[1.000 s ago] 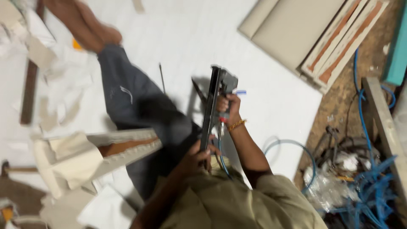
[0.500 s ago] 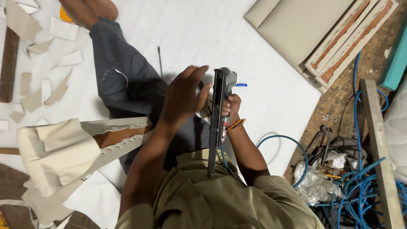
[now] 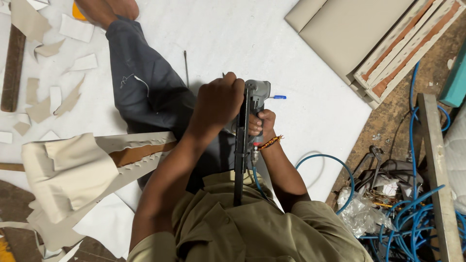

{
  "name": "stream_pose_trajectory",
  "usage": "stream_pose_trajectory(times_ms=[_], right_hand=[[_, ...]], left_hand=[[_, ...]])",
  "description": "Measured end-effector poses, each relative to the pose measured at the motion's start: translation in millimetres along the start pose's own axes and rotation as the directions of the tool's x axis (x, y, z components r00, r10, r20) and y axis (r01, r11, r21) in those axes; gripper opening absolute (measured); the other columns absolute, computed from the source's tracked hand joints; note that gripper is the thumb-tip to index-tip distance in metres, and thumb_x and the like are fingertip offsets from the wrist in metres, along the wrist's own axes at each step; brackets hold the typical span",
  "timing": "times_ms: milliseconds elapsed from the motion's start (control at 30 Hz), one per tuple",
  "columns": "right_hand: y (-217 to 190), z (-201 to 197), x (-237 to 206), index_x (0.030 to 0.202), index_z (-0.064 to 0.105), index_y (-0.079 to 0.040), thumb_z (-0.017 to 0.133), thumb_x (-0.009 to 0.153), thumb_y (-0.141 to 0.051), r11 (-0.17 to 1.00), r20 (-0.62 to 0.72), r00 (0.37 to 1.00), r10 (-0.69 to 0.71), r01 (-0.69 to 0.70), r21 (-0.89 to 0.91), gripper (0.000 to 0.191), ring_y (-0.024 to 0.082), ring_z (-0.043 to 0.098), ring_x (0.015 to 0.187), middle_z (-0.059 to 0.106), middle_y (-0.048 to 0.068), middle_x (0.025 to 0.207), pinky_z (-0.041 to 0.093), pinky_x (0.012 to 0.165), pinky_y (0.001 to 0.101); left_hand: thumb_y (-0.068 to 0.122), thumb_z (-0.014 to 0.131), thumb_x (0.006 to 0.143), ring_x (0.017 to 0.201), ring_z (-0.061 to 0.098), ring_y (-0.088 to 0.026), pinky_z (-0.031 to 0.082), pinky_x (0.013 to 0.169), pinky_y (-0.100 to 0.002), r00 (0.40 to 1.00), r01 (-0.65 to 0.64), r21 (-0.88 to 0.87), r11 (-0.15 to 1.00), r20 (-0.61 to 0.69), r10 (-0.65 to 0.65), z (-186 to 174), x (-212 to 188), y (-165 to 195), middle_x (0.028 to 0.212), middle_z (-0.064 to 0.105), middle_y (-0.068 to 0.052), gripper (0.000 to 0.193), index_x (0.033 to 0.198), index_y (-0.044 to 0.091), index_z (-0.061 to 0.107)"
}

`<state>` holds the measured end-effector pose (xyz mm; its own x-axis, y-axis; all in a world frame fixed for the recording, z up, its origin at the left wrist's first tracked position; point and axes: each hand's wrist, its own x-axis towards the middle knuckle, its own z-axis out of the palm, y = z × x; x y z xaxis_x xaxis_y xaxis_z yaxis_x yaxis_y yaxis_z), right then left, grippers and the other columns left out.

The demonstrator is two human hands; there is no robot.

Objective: The person sits on the workshop floor and wraps beige fabric around a long wooden strip, using a pneumatic nail gun to fasten the fabric along the strip. They fold and press fabric pieces by hand, trim excess material with scissors, and press the covered strip together.

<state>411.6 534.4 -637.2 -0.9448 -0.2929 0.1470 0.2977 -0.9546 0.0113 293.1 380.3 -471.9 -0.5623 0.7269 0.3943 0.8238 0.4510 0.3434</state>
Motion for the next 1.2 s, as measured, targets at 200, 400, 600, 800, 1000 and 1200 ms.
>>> stream_pose_trajectory(times_ms=[200,400,600,800,1000,1200], right_hand=[[3,14,9,0.132,0.056,0.011,0.059,0.089,-0.012,0.997,0.125,0.991,-0.046,0.038,0.065,0.049,0.010,0.060,0.054,0.059,0.002,0.066,0.051,0.046,0.0242],[6,14,6,0.137,0.052,0.005,0.058,0.091,-0.009,0.976,0.215,0.975,-0.053,0.005,0.217,0.049,0.012,0.060,0.059,0.060,0.006,0.073,0.053,0.051,0.0242],[14,14,8,0.139,0.047,0.009,0.058,0.090,-0.008,0.963,0.242,0.963,-0.118,0.052,0.263,0.054,0.014,0.067,0.064,0.065,0.007,0.080,0.057,0.053,0.0249],[18,11,1,0.138,0.047,0.008,0.059,0.089,-0.008,0.987,0.061,0.989,-0.135,0.129,0.092,0.053,0.014,0.067,0.063,0.065,0.008,0.080,0.057,0.053,0.0253],[14,-3,-8,0.137,0.048,0.008,0.060,0.088,-0.009,0.990,-0.020,0.990,-0.138,0.138,-0.002,0.053,0.015,0.066,0.062,0.065,0.008,0.080,0.056,0.053,0.0258],[10,-11,-10,0.135,0.049,0.007,0.061,0.087,-0.009,0.990,-0.040,0.990,-0.138,0.137,-0.033,0.052,0.015,0.066,0.062,0.065,0.009,0.081,0.056,0.052,0.0263]], left_hand=[[0.005,0.066,0.088,0.076,0.073,-0.028,0.057,0.061,-0.037,0.993,0.041,-0.035,0.999,-0.112,-0.045,-15,-4,-7,0.096,0.069,-0.010,0.025,0.114,0.004,0.064],[0.000,0.062,0.082,0.093,0.075,-0.033,0.061,0.073,-0.034,0.918,0.105,-0.015,0.994,-0.384,-0.103,-27,-14,-13,0.119,0.071,-0.019,0.041,0.122,0.004,0.063],[0.015,0.068,0.104,0.090,0.075,-0.024,0.061,0.078,-0.033,0.941,0.053,-0.549,0.834,-0.252,-0.226,-12,-33,19,0.104,0.073,-0.007,0.006,0.104,0.010,0.065],[0.023,0.072,0.100,0.085,0.071,-0.023,0.058,0.070,-0.033,0.985,0.103,-0.604,0.790,-0.047,-0.164,-7,-50,45,0.107,0.064,-0.011,0.021,0.103,0.003,0.066],[0.019,0.070,0.099,0.094,0.070,-0.026,0.059,0.077,-0.034,0.981,0.098,-0.668,0.737,-0.058,-0.183,-7,-63,61,0.115,0.061,-0.014,0.029,0.122,0.001,0.066],[0.014,0.066,0.090,0.100,0.066,-0.027,0.058,0.083,-0.038,0.984,0.145,-0.659,0.738,0.018,-0.177,-8,-64,62,0.122,0.053,-0.015,0.043,0.131,0.000,0.064]])
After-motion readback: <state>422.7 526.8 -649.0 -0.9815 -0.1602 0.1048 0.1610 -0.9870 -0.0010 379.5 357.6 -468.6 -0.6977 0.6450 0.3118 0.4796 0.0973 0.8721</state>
